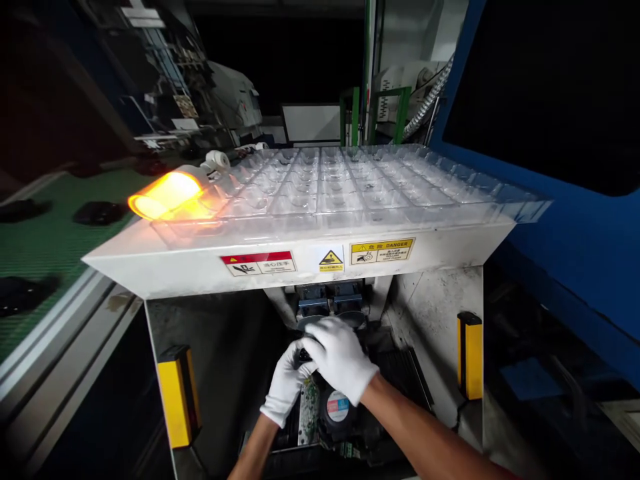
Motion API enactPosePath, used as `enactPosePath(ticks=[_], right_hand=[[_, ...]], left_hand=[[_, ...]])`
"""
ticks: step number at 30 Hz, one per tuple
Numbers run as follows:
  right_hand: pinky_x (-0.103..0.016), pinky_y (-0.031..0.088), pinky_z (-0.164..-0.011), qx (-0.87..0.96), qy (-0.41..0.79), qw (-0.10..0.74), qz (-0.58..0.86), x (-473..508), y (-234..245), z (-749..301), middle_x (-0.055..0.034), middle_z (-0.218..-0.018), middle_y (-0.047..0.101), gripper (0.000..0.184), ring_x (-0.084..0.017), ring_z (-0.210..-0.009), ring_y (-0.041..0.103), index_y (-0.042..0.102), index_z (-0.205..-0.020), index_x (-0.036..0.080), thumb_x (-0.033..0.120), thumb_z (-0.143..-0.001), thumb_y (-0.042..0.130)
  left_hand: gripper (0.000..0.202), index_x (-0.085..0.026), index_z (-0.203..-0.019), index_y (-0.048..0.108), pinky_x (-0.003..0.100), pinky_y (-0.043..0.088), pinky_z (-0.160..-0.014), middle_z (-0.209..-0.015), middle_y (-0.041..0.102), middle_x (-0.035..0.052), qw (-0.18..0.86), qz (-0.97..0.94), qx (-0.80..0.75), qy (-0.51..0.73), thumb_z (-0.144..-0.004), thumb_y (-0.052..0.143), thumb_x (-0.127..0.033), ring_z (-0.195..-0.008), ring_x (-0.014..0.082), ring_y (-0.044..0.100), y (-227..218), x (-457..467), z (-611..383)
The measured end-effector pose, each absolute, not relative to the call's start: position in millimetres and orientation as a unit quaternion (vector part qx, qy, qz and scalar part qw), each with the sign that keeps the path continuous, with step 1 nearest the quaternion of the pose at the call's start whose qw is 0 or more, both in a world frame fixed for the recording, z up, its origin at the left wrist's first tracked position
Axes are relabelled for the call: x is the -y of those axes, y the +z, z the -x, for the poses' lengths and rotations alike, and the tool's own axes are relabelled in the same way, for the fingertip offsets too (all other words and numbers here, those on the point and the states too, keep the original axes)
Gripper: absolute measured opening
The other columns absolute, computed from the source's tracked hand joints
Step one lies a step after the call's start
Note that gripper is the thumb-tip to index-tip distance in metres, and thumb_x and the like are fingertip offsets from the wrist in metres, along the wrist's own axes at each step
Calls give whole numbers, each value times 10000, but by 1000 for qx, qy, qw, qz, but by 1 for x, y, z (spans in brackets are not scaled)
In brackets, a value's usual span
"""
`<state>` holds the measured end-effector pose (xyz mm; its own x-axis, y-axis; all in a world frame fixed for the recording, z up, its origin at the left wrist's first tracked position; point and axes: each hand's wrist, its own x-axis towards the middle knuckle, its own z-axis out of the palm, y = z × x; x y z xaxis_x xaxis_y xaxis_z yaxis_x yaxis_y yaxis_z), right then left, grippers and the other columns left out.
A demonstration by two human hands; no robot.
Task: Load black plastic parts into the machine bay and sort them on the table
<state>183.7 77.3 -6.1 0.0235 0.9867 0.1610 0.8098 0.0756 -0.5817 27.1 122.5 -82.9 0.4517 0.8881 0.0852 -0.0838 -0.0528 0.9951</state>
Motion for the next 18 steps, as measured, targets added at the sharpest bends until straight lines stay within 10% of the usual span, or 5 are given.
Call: enactPosePath(ticks=[4, 14, 18], right_hand=[[-352, 513, -699, 679, 220, 120, 690, -133, -7, -141, -171, -777, 739, 554, -281, -780, 710, 761, -854, 112, 545, -945, 428], [-347, 460, -739, 674, 173, 28, 717, -121, 0, -153, -151, -911, 748, 577, -270, -852, 698, 740, -927, 170, 581, -956, 336], [-338, 427, -680, 658, 199, -12, 727, -94, -1, -201, -143, -716, 716, 698, -247, -741, 685, 715, -709, 178, 496, -1007, 170]], left_hand=[[415, -120, -1116, 671, 420, 530, -965, -1124, 739, 129, 640, -559, -348, 397, -780, 728, -356, -1063, 302, 672, -91, -120, -27], [422, -157, -1110, 638, 384, 481, -989, -1135, 712, 115, 600, -526, -437, 416, -781, 673, -419, -1089, 281, 629, -106, -90, -18], [295, -207, -788, 660, 315, 524, -767, -767, 690, 43, 550, -474, -572, 382, -783, 663, -502, -776, 229, 643, -117, 9, 50]])
